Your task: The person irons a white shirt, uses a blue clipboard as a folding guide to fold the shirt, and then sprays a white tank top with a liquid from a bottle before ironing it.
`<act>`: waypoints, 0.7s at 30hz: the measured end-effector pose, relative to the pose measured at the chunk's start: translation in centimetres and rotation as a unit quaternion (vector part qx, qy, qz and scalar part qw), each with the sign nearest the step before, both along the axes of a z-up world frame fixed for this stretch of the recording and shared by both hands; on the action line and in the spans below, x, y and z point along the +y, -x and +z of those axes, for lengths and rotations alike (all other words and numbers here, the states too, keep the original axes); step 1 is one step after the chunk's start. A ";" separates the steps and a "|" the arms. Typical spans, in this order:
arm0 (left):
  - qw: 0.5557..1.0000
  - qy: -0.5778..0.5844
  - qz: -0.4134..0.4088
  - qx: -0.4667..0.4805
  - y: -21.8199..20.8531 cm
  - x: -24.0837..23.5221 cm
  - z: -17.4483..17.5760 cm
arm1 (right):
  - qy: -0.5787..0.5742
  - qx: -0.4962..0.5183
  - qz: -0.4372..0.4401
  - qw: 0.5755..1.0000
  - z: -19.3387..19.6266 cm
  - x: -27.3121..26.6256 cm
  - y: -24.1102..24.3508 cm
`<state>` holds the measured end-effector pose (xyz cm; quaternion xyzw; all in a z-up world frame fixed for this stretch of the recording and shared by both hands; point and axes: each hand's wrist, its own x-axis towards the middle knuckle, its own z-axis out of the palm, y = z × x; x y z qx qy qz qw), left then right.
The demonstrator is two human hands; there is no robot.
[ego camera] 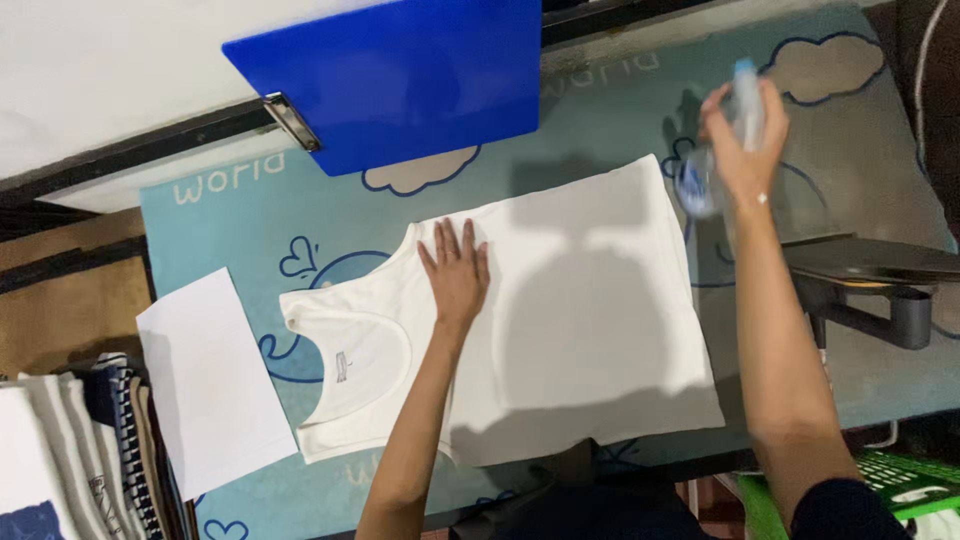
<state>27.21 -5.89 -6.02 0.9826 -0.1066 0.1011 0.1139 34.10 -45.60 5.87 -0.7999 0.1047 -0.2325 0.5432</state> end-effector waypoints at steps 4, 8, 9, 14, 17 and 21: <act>0.998 0.051 0.025 -0.018 -1.9 1.8 0.2 | -0.004 -0.150 0.037 0.988 0.4 0.0 -1.4; 0.997 0.019 0.058 -0.047 -3.0 4.4 -0.6 | 0.037 -0.017 -0.107 0.993 -1.9 -0.4 0.9; 0.997 0.020 0.057 -0.047 -3.2 4.6 -0.7 | 0.038 -0.017 -0.108 0.993 -4.6 -1.1 2.2; 0.984 0.038 0.174 -0.015 -5.1 6.5 -2.8 | 0.018 0.117 -0.117 0.986 -10.0 3.0 6.6; 0.972 0.154 0.177 -0.033 -6.5 7.0 -1.5 | 0.076 0.167 0.001 0.983 -6.8 7.1 4.6; 0.969 0.178 0.170 -0.021 -7.9 7.1 -1.3 | 0.289 0.292 -0.019 0.912 -8.6 6.5 -0.3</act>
